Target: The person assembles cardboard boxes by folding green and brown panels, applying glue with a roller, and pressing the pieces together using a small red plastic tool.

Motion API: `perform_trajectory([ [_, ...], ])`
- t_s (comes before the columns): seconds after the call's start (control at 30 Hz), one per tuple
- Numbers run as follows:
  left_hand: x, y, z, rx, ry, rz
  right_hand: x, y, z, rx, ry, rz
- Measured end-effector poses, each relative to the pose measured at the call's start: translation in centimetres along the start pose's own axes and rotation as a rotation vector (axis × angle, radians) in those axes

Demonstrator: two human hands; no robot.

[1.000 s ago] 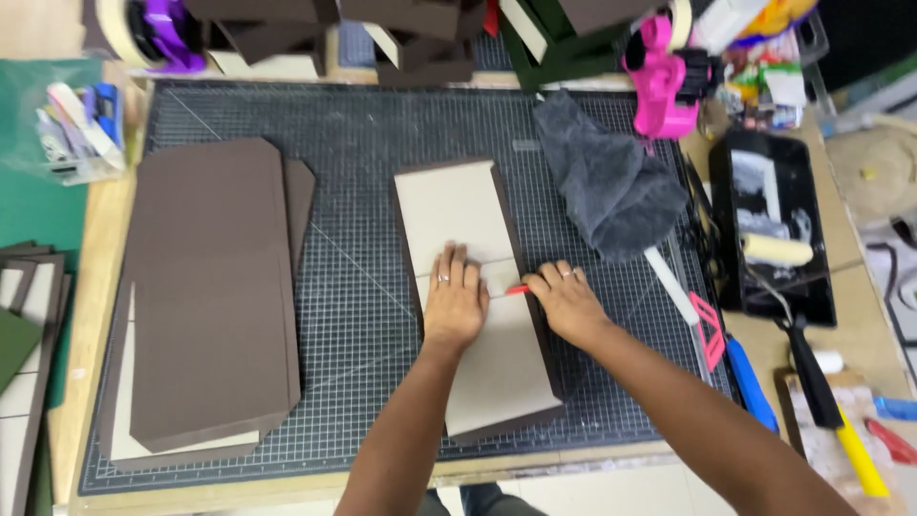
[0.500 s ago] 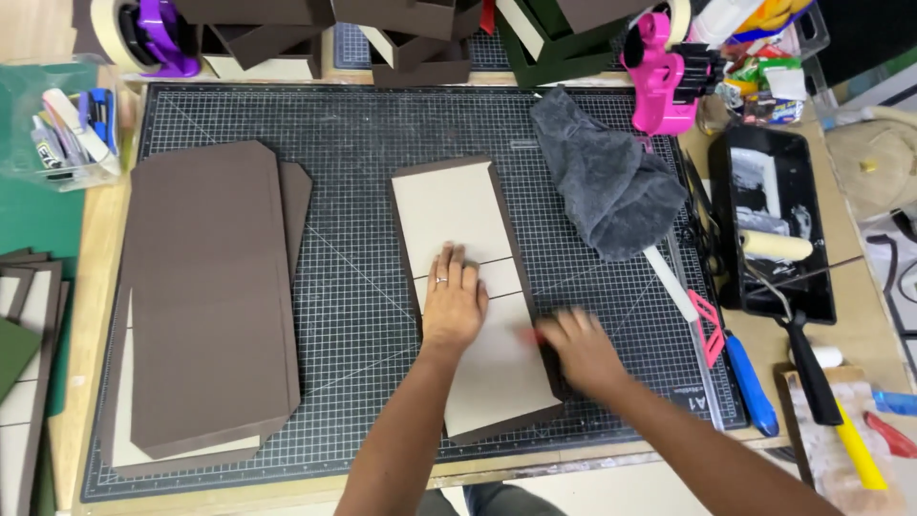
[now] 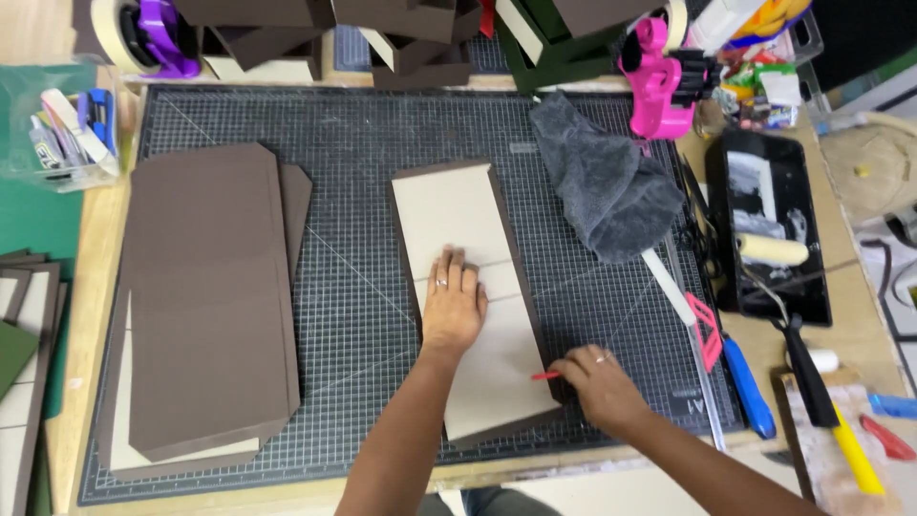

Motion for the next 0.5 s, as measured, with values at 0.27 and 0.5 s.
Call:
perform_trajectory([
  [0.27,-0.1,0.4,0.3,0.047,-0.005,0.013,-14.0,4.9,-3.8,0.251,-0.02,-0.263],
  [0.5,-0.3,0.9,0.2,0.014,-0.006,0.045,-28.4,9.1,-8.0,0.276,-0.008,-0.309],
])
Point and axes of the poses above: each hand's wrist, its own x-axis away from the middle knuckle, its own y-axis out of the back of the hand, z = x × y, the point moved 4 cm from there along -x, towards the middle knuckle, and after that the axes turned 9 degrees about -x, right-handed, at the moved point
